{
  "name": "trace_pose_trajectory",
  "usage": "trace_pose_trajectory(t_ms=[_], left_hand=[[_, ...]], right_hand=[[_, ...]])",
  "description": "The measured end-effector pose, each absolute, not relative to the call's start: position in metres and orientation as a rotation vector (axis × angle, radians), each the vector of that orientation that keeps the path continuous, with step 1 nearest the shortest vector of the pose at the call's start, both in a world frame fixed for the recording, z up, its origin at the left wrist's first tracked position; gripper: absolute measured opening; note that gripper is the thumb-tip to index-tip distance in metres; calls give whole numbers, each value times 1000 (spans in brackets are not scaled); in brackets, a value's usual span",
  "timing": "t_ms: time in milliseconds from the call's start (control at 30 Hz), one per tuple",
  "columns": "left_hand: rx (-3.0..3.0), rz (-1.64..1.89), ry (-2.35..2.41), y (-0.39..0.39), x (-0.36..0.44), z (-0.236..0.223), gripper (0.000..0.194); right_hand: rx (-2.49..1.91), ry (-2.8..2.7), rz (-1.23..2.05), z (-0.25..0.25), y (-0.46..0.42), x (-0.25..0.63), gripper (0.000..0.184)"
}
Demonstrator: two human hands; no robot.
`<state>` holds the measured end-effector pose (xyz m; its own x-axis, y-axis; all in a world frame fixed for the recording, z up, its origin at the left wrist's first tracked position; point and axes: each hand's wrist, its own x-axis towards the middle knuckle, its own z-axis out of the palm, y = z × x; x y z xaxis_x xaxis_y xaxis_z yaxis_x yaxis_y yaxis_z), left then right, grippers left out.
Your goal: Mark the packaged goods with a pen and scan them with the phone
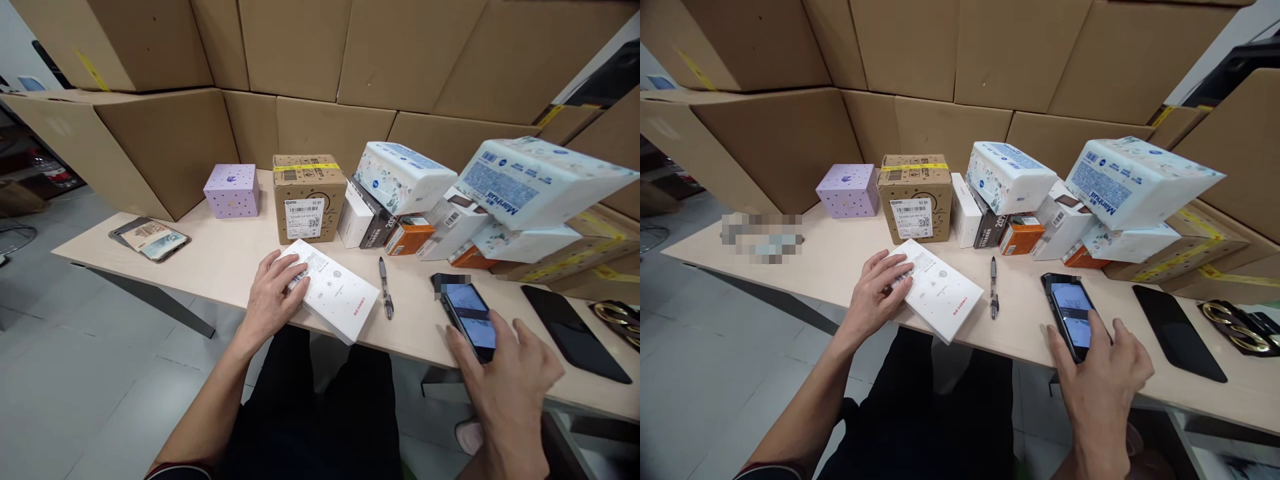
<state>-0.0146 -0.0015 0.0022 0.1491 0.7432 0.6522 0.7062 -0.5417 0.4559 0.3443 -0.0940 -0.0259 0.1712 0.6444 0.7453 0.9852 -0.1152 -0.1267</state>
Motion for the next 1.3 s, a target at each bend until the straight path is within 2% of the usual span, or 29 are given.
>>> trace_pose_trajectory(t_ms=[67,200,333,667,933,1133,1300], left_hand=[[2364,1375,1495,-2,-14,3,24],[2392,1407,1478,-1,-13,2,23],[2379,1425,1485,0,-13,0,23],[2135,1579,1511,-6,-14,2,20],[1869,1795,1365,-5,-20,-3,22],[1705,1800,1351,-8,-22,-3,32],[1473,1864,1276,-7,-24,-7,39]], right_hand=[[-1696,-1651,-707,-18,-94,325,68],[-1455,-1990,-495,-6,-92,275,70],[-1334,-2161,-412,-9,-87,238,57],[-1223,-2115,-440,-13,-85,232,50],[-1174,-2034,-374,-4,-76,233,62],[-1140,-2000,-300,-1,-65,237,65],[-1152,-1880,-195,-2,-61,238,58]])
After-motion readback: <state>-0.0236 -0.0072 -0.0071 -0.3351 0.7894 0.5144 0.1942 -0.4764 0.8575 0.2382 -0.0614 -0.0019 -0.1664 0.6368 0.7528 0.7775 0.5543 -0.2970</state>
